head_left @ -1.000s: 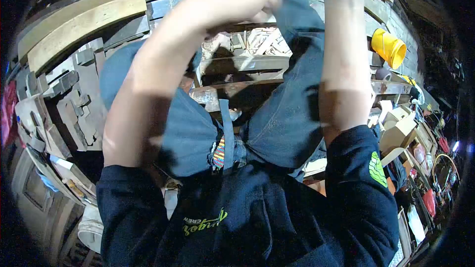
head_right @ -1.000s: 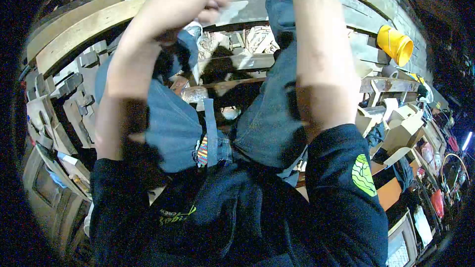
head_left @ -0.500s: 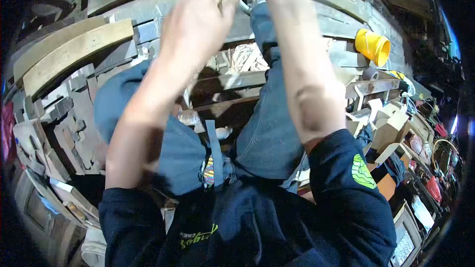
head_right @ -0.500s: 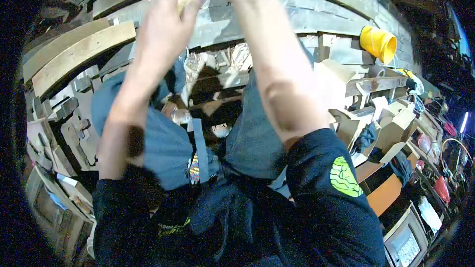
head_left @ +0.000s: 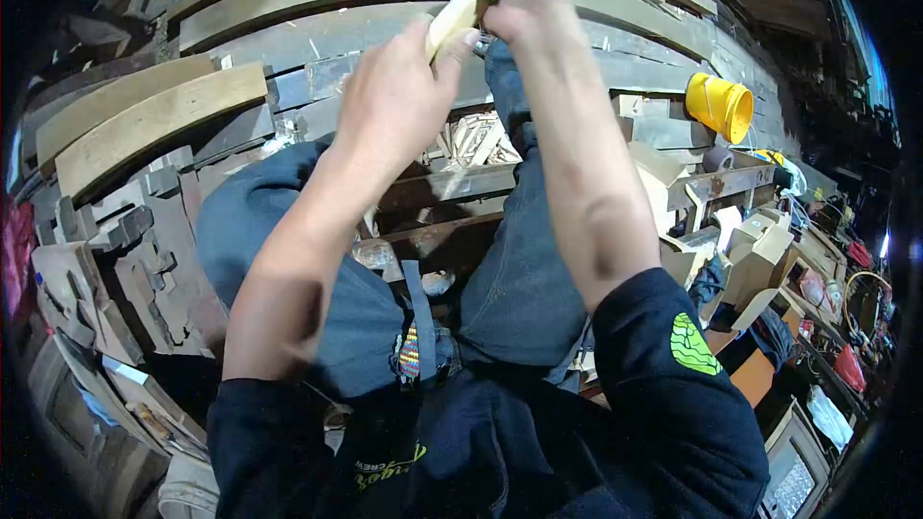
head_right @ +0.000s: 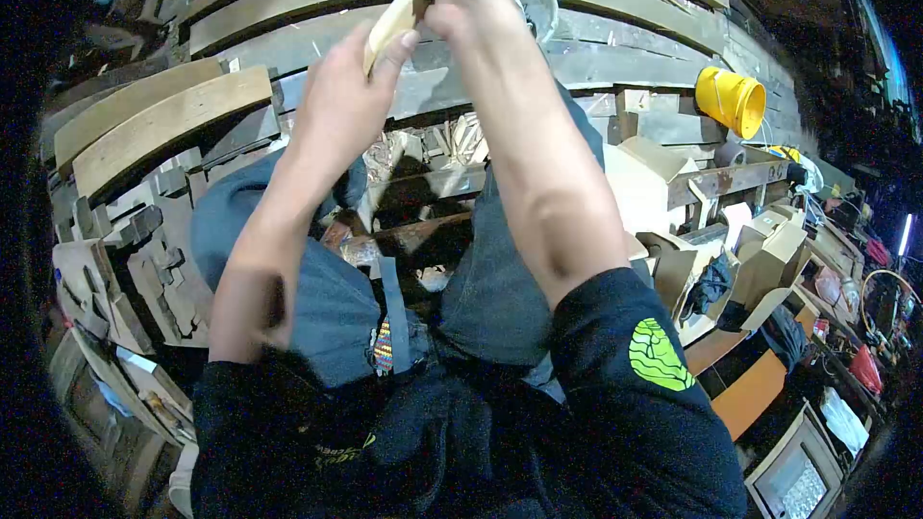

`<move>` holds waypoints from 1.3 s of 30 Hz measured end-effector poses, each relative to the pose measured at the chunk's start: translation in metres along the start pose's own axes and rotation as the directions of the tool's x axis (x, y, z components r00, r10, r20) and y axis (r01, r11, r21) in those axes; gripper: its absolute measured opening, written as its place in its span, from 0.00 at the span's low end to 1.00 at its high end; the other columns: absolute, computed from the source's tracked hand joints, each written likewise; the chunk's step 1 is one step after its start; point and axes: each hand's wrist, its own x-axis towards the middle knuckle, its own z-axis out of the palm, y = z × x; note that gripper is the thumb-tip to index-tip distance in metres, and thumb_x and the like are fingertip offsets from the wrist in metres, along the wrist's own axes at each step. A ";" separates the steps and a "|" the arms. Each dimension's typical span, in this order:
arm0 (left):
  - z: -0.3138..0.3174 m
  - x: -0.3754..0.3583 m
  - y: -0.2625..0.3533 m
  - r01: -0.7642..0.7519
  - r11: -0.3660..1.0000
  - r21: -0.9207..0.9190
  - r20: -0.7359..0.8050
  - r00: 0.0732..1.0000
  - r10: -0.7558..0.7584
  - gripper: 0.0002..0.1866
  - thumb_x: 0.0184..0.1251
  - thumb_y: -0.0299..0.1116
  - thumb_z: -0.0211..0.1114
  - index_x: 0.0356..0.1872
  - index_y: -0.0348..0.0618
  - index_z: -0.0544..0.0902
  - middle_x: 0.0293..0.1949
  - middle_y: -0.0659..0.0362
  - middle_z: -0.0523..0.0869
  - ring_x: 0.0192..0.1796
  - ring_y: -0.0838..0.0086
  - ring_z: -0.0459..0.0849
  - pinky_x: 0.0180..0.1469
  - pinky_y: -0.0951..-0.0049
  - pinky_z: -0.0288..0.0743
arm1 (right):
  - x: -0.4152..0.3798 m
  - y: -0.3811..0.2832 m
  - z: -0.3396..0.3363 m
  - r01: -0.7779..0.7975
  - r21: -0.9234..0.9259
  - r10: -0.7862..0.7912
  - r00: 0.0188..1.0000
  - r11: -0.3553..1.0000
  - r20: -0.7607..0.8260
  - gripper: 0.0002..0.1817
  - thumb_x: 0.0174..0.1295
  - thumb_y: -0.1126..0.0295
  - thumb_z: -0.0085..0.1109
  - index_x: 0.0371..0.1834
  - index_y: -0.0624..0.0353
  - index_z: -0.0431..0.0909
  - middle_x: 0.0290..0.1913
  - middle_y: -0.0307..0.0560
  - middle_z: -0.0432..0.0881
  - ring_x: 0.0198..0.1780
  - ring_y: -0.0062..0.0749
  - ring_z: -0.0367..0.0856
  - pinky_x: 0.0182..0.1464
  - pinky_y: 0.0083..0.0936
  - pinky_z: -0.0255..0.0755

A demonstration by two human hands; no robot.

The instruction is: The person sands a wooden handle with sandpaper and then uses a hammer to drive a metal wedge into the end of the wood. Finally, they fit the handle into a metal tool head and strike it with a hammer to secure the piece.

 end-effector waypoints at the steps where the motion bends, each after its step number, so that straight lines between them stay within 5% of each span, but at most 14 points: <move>1: 0.000 0.000 -0.001 0.000 0.979 -0.204 0.075 0.997 0.015 0.25 0.72 0.55 0.51 0.37 0.38 0.74 0.14 0.64 0.70 0.14 0.79 0.68 0.19 0.73 0.63 | 0.012 0.000 -0.018 -0.124 0.056 0.109 0.970 0.991 0.217 0.14 0.62 0.67 0.56 0.20 0.49 0.64 0.13 0.28 0.60 0.14 0.16 0.58 0.21 0.18 0.60; 2: -0.009 0.000 0.006 0.000 0.978 -0.206 0.074 0.997 0.016 0.25 0.72 0.55 0.51 0.37 0.38 0.74 0.14 0.64 0.70 0.14 0.79 0.68 0.19 0.73 0.63 | 0.009 -0.006 -0.020 -0.190 0.128 0.129 0.917 0.974 0.376 0.13 0.65 0.67 0.53 0.22 0.49 0.65 0.13 0.27 0.61 0.14 0.15 0.58 0.21 0.19 0.61; 4: -0.029 -0.005 0.020 0.672 0.331 -0.663 0.708 0.706 -0.014 0.25 0.73 0.57 0.48 0.34 0.41 0.72 0.12 0.69 0.62 0.10 0.85 0.57 0.13 0.81 0.52 | 0.005 -0.019 -0.020 -0.299 0.222 -0.018 0.559 0.928 0.829 0.12 0.68 0.68 0.49 0.24 0.50 0.66 0.13 0.27 0.62 0.14 0.14 0.61 0.22 0.18 0.62; 6: -0.019 -0.012 0.016 0.739 0.099 -0.666 0.739 0.635 0.227 0.25 0.73 0.58 0.47 0.34 0.44 0.71 0.12 0.72 0.59 0.10 0.89 0.50 0.12 0.86 0.44 | -0.016 -0.018 -0.005 -0.384 0.366 -0.191 0.423 0.848 0.886 0.12 0.69 0.68 0.46 0.25 0.51 0.65 0.14 0.28 0.65 0.13 0.13 0.63 0.21 0.16 0.63; 9: -0.022 -0.003 0.029 0.490 0.606 -0.627 0.458 0.861 -0.221 0.24 0.72 0.57 0.51 0.32 0.43 0.74 0.14 0.69 0.63 0.13 0.87 0.59 0.14 0.85 0.52 | 0.004 -0.016 -0.017 -0.302 0.235 0.035 0.678 0.924 0.734 0.19 0.66 0.67 0.51 0.15 0.48 0.61 0.11 0.29 0.61 0.12 0.15 0.59 0.20 0.17 0.59; 10: -0.017 -0.002 0.021 0.490 0.605 -0.627 0.460 0.860 -0.220 0.24 0.72 0.57 0.51 0.32 0.43 0.74 0.14 0.69 0.63 0.13 0.87 0.59 0.14 0.85 0.52 | 0.006 -0.010 -0.010 -0.189 0.207 0.075 0.884 0.960 0.461 0.22 0.65 0.66 0.53 0.11 0.46 0.59 0.10 0.29 0.58 0.13 0.16 0.58 0.20 0.17 0.57; 12: -0.005 -0.002 -0.001 -0.088 0.991 0.102 -0.137 0.985 0.102 0.26 0.71 0.57 0.51 0.37 0.39 0.76 0.16 0.67 0.71 0.17 0.83 0.71 0.18 0.82 0.65 | 0.000 -0.001 0.003 -0.143 0.127 0.124 0.981 0.981 0.148 0.22 0.64 0.65 0.55 0.12 0.46 0.61 0.10 0.28 0.56 0.13 0.16 0.58 0.20 0.18 0.58; 14: -0.009 -0.002 0.002 -0.033 0.998 0.061 -0.058 0.998 0.037 0.26 0.71 0.57 0.52 0.35 0.40 0.75 0.16 0.68 0.71 0.17 0.84 0.70 0.17 0.82 0.63 | 0.002 -0.001 -0.003 -0.151 0.070 0.143 0.983 0.986 0.115 0.18 0.64 0.66 0.56 0.15 0.47 0.64 0.11 0.27 0.58 0.13 0.16 0.58 0.22 0.18 0.61; 16: -0.020 -0.003 0.010 0.452 0.650 -0.611 0.498 0.858 -0.129 0.25 0.72 0.58 0.50 0.32 0.42 0.73 0.13 0.69 0.67 0.16 0.86 0.69 0.16 0.83 0.60 | 0.000 -0.009 -0.014 -0.282 0.218 0.125 0.833 0.935 0.539 0.13 0.66 0.67 0.53 0.22 0.49 0.67 0.12 0.26 0.61 0.14 0.15 0.61 0.22 0.18 0.63; 18: -0.028 -0.005 0.021 0.614 0.442 -0.654 0.641 0.760 -0.108 0.25 0.74 0.58 0.45 0.32 0.45 0.70 0.10 0.71 0.61 0.08 0.87 0.56 0.12 0.85 0.46 | 0.008 -0.017 -0.016 -0.288 0.246 -0.127 0.375 0.926 0.918 0.09 0.68 0.67 0.50 0.28 0.50 0.68 0.13 0.26 0.63 0.14 0.14 0.63 0.22 0.17 0.63; 19: -0.025 -0.007 0.015 0.721 0.185 -0.668 0.744 0.651 0.147 0.25 0.74 0.58 0.45 0.32 0.45 0.70 0.11 0.72 0.60 0.08 0.88 0.54 0.11 0.86 0.44 | -0.001 -0.022 -0.011 -0.308 0.266 -0.187 0.263 0.913 0.947 0.10 0.70 0.66 0.48 0.28 0.51 0.68 0.13 0.27 0.64 0.15 0.13 0.66 0.23 0.16 0.64; 21: -0.016 -0.007 0.010 0.819 -0.092 -0.567 0.734 0.553 0.394 0.25 0.74 0.58 0.45 0.33 0.44 0.70 0.11 0.73 0.59 0.09 0.90 0.49 0.09 0.87 0.41 | -0.005 -0.021 -0.011 -0.339 0.354 -0.207 0.398 0.872 0.893 0.11 0.70 0.66 0.48 0.27 0.52 0.68 0.14 0.27 0.64 0.17 0.13 0.66 0.26 0.15 0.63; 26: -0.033 0.003 0.027 0.606 0.486 -0.630 0.629 0.765 -0.139 0.22 0.74 0.53 0.50 0.34 0.41 0.73 0.13 0.70 0.61 0.13 0.89 0.54 0.13 0.86 0.46 | 0.008 -0.035 -0.025 -0.062 0.442 -0.171 0.867 0.895 0.468 0.15 0.66 0.65 0.54 0.19 0.51 0.69 0.14 0.28 0.65 0.18 0.15 0.64 0.28 0.20 0.65; 39: -0.030 -0.001 -0.002 0.340 0.803 -0.490 0.478 0.875 -0.079 0.21 0.74 0.52 0.51 0.33 0.44 0.74 0.15 0.71 0.64 0.15 0.89 0.57 0.16 0.85 0.50 | 0.031 -0.072 -0.077 0.359 0.399 -0.261 0.924 0.844 -0.280 0.14 0.64 0.67 0.54 0.20 0.50 0.67 0.14 0.30 0.65 0.13 0.17 0.65 0.19 0.16 0.66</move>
